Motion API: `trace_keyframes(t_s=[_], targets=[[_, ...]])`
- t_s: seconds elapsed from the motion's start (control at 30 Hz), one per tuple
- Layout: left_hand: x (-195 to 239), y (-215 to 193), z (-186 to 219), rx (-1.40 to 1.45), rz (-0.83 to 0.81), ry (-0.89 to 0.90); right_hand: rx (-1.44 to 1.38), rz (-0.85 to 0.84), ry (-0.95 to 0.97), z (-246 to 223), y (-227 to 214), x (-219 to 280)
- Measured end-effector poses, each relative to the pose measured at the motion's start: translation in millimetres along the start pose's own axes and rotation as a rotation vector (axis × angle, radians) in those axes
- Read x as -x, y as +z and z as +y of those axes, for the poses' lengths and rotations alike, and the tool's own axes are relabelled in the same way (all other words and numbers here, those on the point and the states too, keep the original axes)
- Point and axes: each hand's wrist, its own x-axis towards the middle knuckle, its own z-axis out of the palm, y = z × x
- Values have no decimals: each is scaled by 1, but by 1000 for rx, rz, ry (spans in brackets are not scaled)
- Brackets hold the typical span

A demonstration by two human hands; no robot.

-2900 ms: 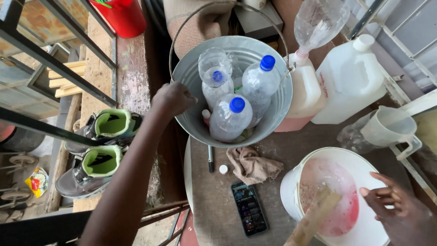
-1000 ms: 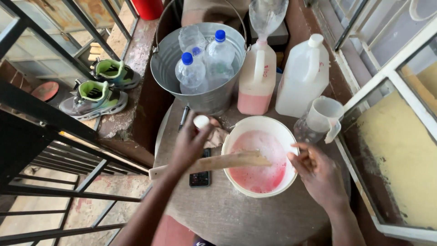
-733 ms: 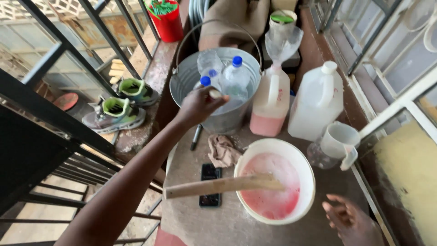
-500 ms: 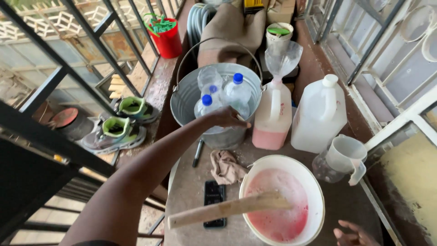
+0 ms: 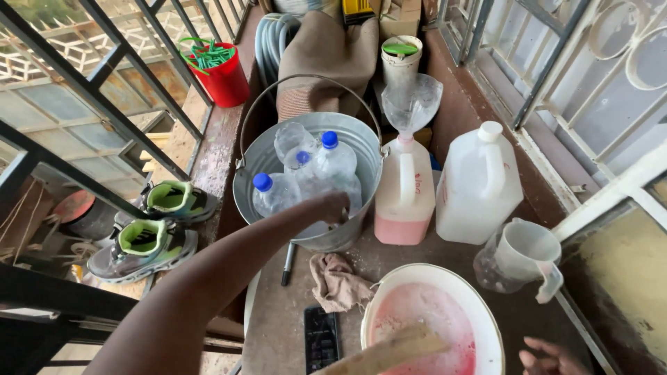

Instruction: The person stirs a pink liquid mixture in a white bucket using a wooden stick. They then pour a white powder from a plastic bag into the bucket and continue stirring the mixture. The person also handles several plastic bottles, placing them into a metal bucket nearby.

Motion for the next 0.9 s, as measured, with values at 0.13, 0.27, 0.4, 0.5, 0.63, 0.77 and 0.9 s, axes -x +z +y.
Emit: trace_keyframes(t_s=[0.13, 0.27, 0.4, 0.5, 0.63, 0.77, 0.9], targets=[[-74, 54, -31, 785, -148, -459, 640, 286, -199, -162, 233, 116], [-70, 46, -21, 658, -144, -352, 891, 118, -866, -230, 352, 105], [-88, 54, -55, 461, -160, -344, 1065, 23, -1381, -257, 420, 25], [-105, 83, -73, 327, -202, -338, 1150, -227, -1479, -252, 448, -26], [-115, 100, -96, 125, -252, -326, 1374, -286, -1309, -236, 462, -61], [-124, 124, -96, -83, -319, -276, 1445, -145, -1424, -226, 458, -67], [-151, 141, -85, -302, -356, -200, 1438, -176, -1411, -228, 460, -65]])
